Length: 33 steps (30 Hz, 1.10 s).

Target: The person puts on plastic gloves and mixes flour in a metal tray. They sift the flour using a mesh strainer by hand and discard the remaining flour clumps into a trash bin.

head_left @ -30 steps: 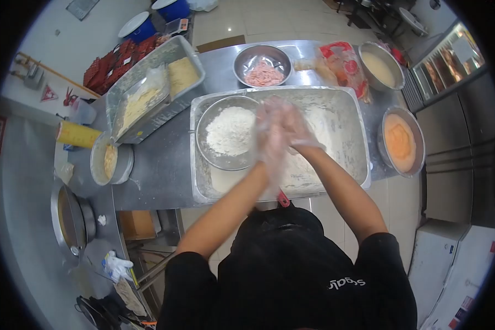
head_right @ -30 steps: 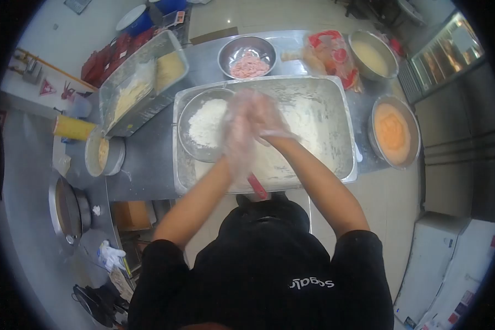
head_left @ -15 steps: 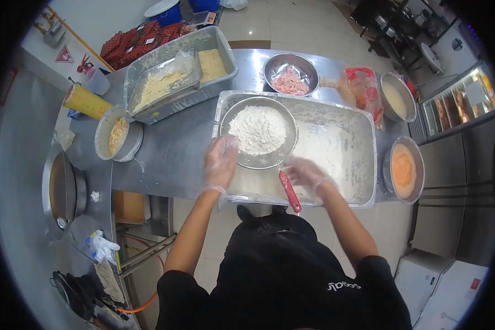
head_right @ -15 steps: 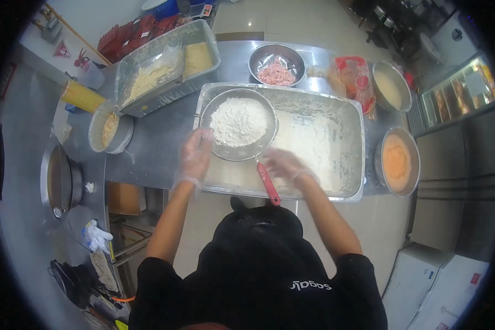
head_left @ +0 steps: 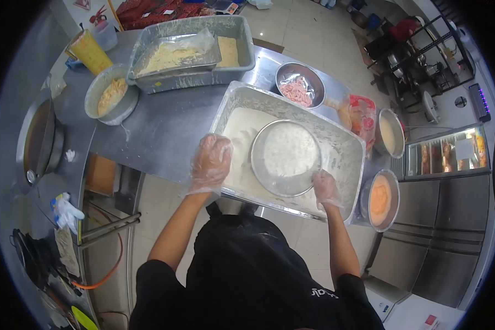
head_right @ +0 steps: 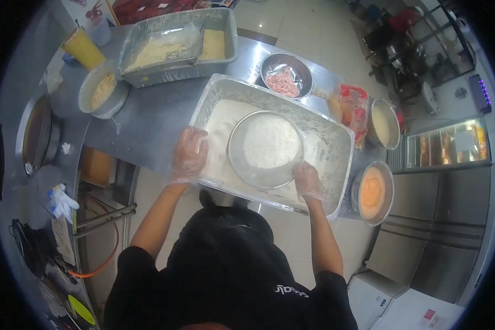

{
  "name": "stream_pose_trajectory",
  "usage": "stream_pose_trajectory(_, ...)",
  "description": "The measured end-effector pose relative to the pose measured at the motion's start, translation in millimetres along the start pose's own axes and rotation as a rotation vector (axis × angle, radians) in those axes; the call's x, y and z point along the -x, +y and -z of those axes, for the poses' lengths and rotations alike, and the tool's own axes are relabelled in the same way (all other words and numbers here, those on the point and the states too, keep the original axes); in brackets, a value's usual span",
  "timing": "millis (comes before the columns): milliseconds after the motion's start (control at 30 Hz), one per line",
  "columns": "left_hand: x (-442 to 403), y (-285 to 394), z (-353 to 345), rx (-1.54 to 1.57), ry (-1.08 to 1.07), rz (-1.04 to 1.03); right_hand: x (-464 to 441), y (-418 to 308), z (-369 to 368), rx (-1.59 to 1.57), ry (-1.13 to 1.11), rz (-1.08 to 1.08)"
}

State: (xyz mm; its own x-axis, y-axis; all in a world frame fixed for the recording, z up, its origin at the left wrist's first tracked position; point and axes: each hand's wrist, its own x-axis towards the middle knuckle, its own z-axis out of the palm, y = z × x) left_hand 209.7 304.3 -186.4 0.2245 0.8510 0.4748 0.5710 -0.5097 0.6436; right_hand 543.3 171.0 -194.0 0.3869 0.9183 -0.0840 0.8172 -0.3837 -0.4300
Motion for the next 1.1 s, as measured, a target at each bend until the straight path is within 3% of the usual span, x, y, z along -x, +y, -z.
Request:
stream_pose_trajectory(67, -0.8, -2.4, 0.1, 0.047, 0.027, 0.039, -4.3, 15.2, -4.7, -0.092, -0.009, -0.073)
stream_pose_trajectory(167, 0.4, -1.1, -0.5, 0.006, 0.034, 0.063, -12.0, 41.8, -25.8, 0.067, 0.070, 0.055)
stream_pose_trajectory(333, -0.6, -2.1, 0.7, -0.024, 0.037, 0.028, -11.2, 8.2, 4.5, -0.254, -0.048, -0.148)
stream_pose_trajectory(433, 2.5, -1.8, -2.8, -0.037, 0.050, 0.038, -23.6, 10.0, -22.0, -0.026, 0.054, 0.057)
stream_pose_trajectory(467, 4.0, -1.8, -2.5, -0.048, 0.050, 0.040, -21.7, 13.0, -22.6, 0.052, -0.035, 0.004)
stream_pose_trajectory(567, 3.2, -5.9, 0.3, -0.091, 0.004, 0.001, -31.5, 46.1, 10.8, -0.167, -0.168, 0.079)
stream_pose_trajectory(667, 3.2, -2.6, -0.4, -0.094, -0.047, 0.009, -51.2, 43.2, -18.5, -0.211, 0.096, 0.079)
stream_pose_trajectory(767, 3.6, -1.9, -0.4, -0.007, -0.064, 0.069, -40.3, 4.6, -2.1, 0.121, 0.068, 0.211)
stream_pose_trajectory(800, 2.8, -3.2, -1.5, -0.001, -0.041, 0.070, -43.7, 12.6, 15.9, -0.087, -0.062, 0.095)
stream_pose_trajectory(900, 5.4, -3.2, -4.0, 0.016, -0.046, 0.124, -67.9, 41.5, 23.4, -0.104, -0.026, -0.139)
stream_pose_trajectory(933, 4.1, 0.9, -0.5, 0.017, -0.091, 0.163, -67.8, 44.6, -0.9, -0.063, 0.128, 0.139)
stream_pose_trajectory(1033, 3.2, -10.6, -4.4, 0.005, -0.092, 0.079, -43.9, 36.9, -9.7, 0.175, 0.136, 0.239)
stream_pose_trajectory(1067, 6.6, -17.8, -9.6, 0.003, -0.069, 0.027, -37.5, 37.1, 12.6, 0.099, 0.134, 0.288)
stream_pose_trajectory(1100, 5.8, -13.8, -7.0, -0.016, -0.114, 0.077, -40.5, 40.0, 25.2, 0.058, 0.097, 0.151)
